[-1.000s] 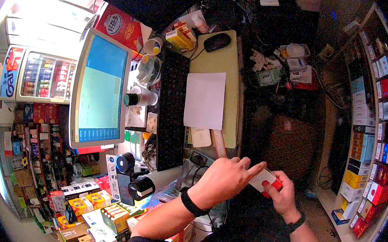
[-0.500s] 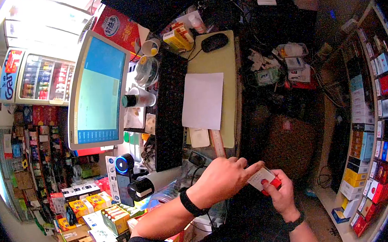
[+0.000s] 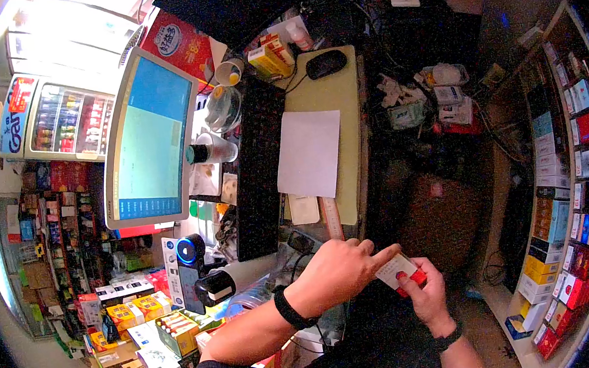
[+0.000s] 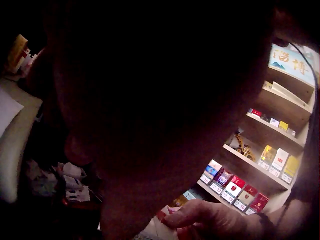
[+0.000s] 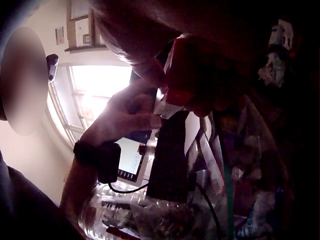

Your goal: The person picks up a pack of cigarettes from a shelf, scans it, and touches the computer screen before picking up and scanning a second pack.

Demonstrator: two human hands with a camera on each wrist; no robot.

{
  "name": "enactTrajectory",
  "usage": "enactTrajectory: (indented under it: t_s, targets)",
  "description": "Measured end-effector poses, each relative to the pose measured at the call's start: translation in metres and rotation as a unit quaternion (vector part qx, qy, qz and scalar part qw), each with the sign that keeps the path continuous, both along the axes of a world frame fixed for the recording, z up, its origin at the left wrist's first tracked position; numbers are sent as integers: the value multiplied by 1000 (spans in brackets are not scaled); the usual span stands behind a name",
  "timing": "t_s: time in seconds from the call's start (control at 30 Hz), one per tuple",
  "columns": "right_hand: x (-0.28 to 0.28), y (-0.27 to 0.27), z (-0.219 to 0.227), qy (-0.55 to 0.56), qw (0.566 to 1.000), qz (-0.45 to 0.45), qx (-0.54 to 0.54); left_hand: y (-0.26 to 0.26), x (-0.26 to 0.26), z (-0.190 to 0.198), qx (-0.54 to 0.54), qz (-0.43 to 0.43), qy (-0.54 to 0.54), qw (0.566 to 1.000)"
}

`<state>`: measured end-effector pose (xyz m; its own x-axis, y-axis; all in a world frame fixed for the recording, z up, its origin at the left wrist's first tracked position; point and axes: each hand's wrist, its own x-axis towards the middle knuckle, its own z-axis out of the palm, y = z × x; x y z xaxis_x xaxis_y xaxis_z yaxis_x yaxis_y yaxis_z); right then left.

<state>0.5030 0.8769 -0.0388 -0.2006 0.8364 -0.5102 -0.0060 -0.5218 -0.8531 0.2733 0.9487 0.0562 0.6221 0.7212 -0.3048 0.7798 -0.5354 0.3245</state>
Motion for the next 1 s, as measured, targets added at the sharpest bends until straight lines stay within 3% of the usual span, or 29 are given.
enactTrajectory:
  t_s: [1.0]
  targets:
    - [-1,3,1,3,1000,17,-3,1,-1,2,-5,8,7,1000]
